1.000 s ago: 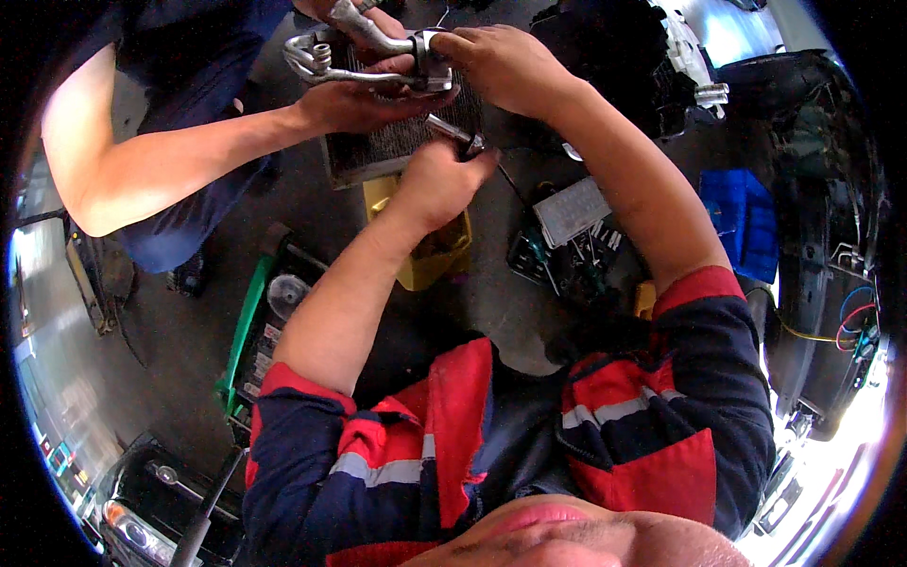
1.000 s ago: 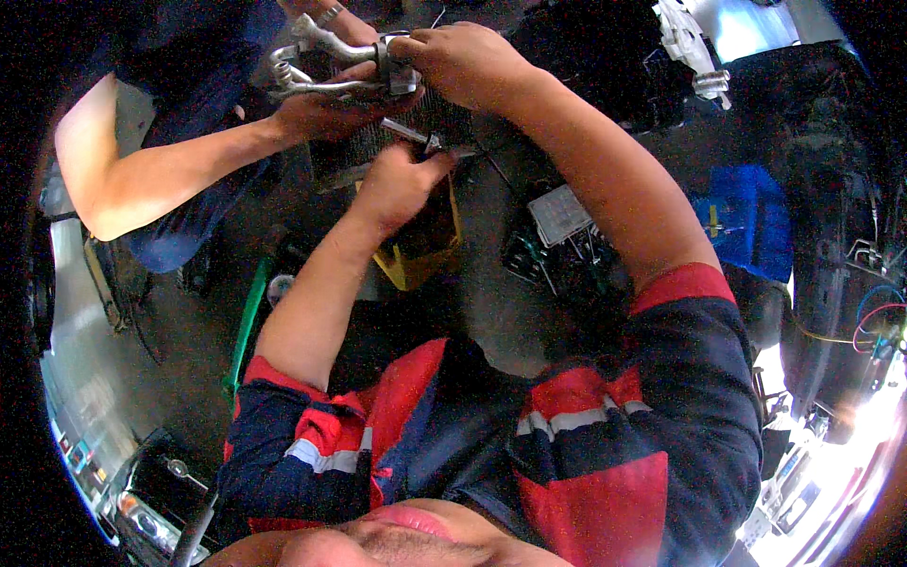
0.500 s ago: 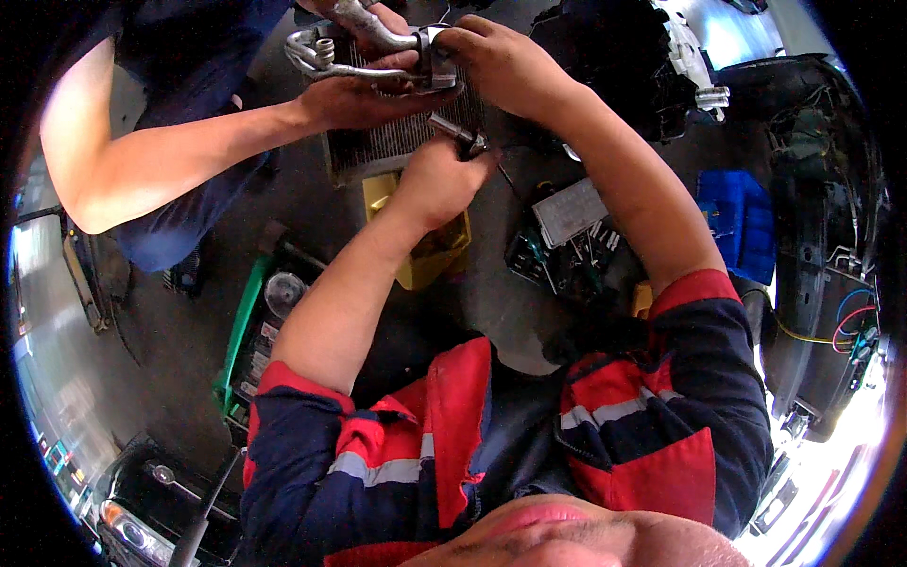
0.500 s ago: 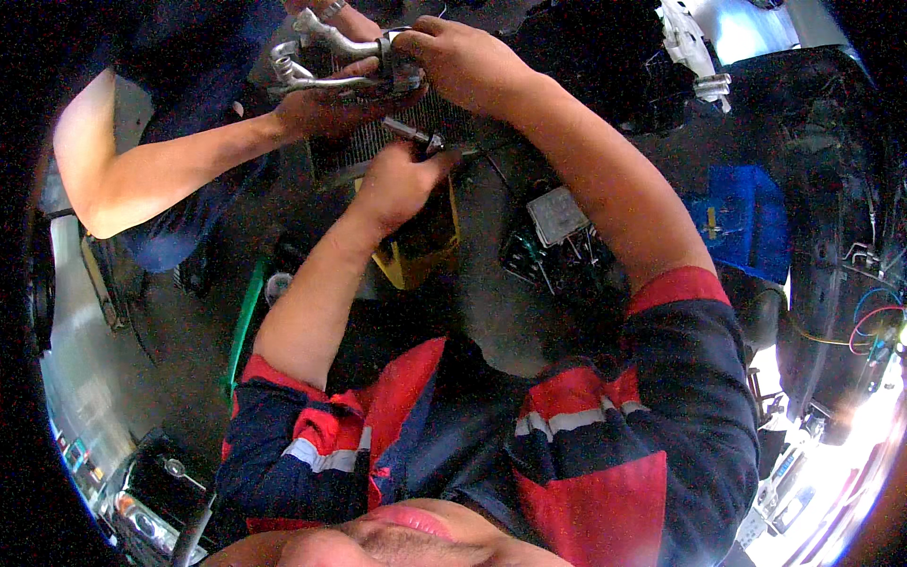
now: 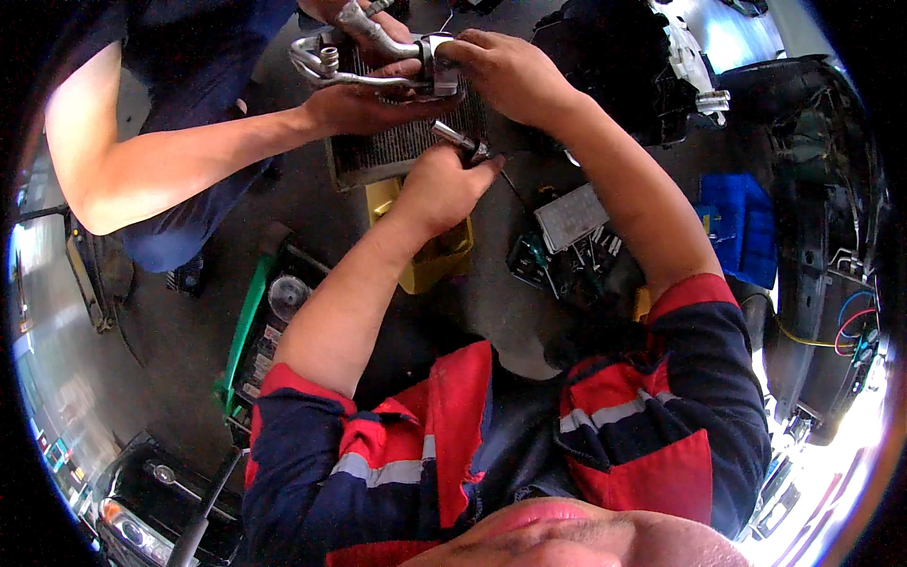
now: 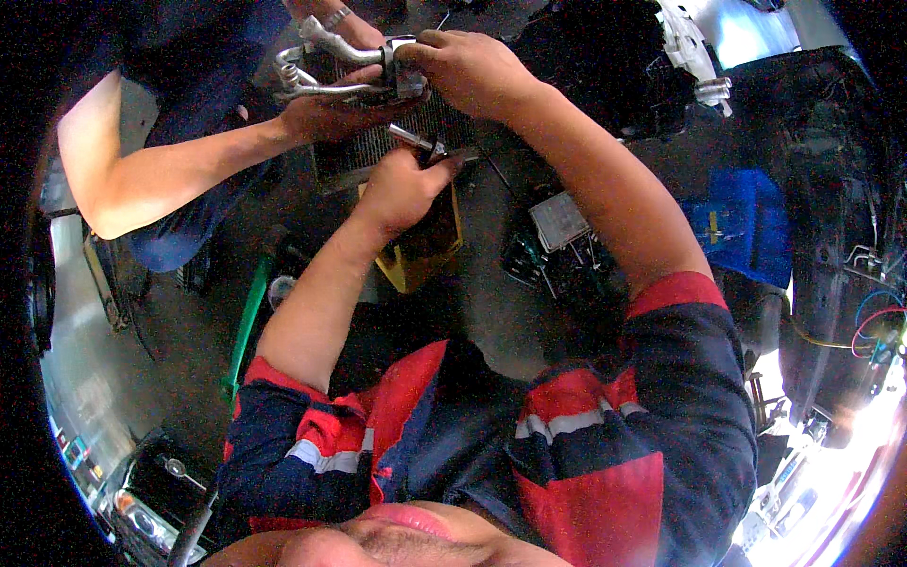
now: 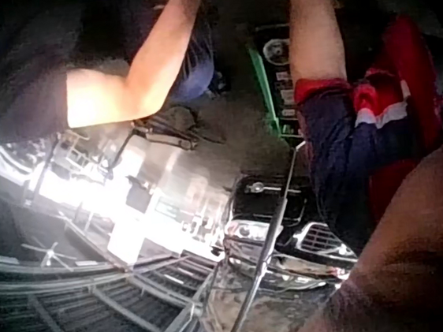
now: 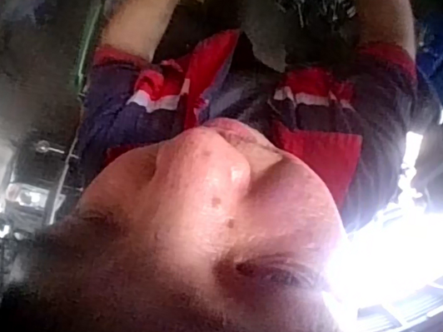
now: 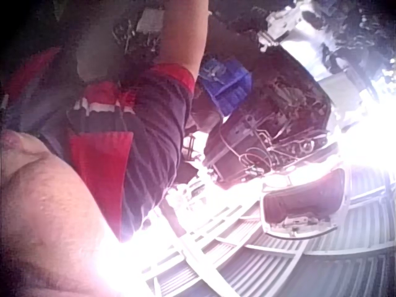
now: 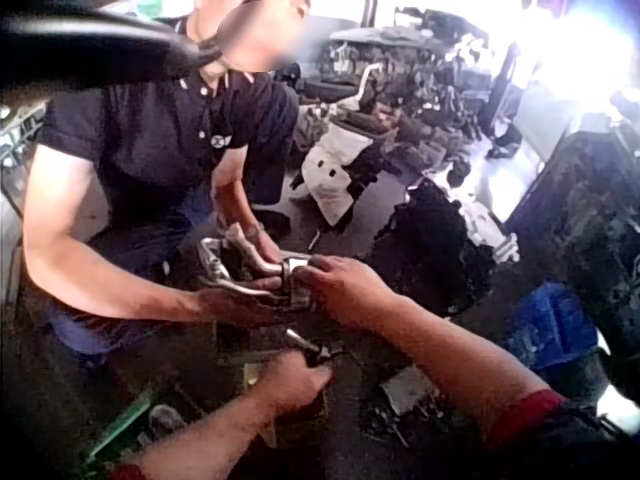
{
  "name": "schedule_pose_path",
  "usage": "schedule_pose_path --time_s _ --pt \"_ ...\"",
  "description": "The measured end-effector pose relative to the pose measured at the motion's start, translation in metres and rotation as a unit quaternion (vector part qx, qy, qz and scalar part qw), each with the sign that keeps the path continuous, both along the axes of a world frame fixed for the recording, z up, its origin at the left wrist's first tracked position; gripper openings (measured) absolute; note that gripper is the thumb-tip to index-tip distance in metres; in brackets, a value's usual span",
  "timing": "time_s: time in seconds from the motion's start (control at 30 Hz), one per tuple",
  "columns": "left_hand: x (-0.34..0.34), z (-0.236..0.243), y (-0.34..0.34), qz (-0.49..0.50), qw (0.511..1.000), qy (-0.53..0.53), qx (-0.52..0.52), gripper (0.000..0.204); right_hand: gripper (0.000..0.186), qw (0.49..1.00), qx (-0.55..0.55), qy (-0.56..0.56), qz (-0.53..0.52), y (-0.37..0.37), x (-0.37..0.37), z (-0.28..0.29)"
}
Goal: The person holds a rectangular panel, then works with another person to fit and assemble metal pipe fittings onto an evaporator core by hand.
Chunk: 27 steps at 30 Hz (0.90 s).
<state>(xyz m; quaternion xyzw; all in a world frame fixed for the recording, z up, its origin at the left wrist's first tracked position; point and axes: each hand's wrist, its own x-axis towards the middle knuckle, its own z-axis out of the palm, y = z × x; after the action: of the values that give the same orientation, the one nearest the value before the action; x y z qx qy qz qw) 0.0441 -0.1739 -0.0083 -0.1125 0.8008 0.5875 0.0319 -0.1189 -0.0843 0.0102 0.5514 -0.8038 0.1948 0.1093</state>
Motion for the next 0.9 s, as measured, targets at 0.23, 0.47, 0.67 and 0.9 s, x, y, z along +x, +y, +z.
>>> schedule_pose_path --time_s 0.23,0.47,0.67,0.9 --pt "0.0 -0.002 0.002 0.011 0.999 -0.025 0.029 0.028 0.037 0.997 -0.001 0.061 0.054 0.005 -0.006 0.001" --pt "0.001 0.006 0.005 0.03 0.999 -0.031 0.008 0.027 0.034 0.998 0.001 0.011 0.066 0.002 -0.006 0.001" --pt "-0.002 0.011 0.003 0.007 0.999 -0.045 -0.016 0.029 0.031 0.996 -0.071 0.042 0.032 -0.001 -0.009 -0.008" --pt "-0.001 0.003 -0.001 0.028 0.998 -0.059 -0.011 0.032 0.031 0.998 0.037 -0.012 -0.049 0.0 -0.004 -0.003"
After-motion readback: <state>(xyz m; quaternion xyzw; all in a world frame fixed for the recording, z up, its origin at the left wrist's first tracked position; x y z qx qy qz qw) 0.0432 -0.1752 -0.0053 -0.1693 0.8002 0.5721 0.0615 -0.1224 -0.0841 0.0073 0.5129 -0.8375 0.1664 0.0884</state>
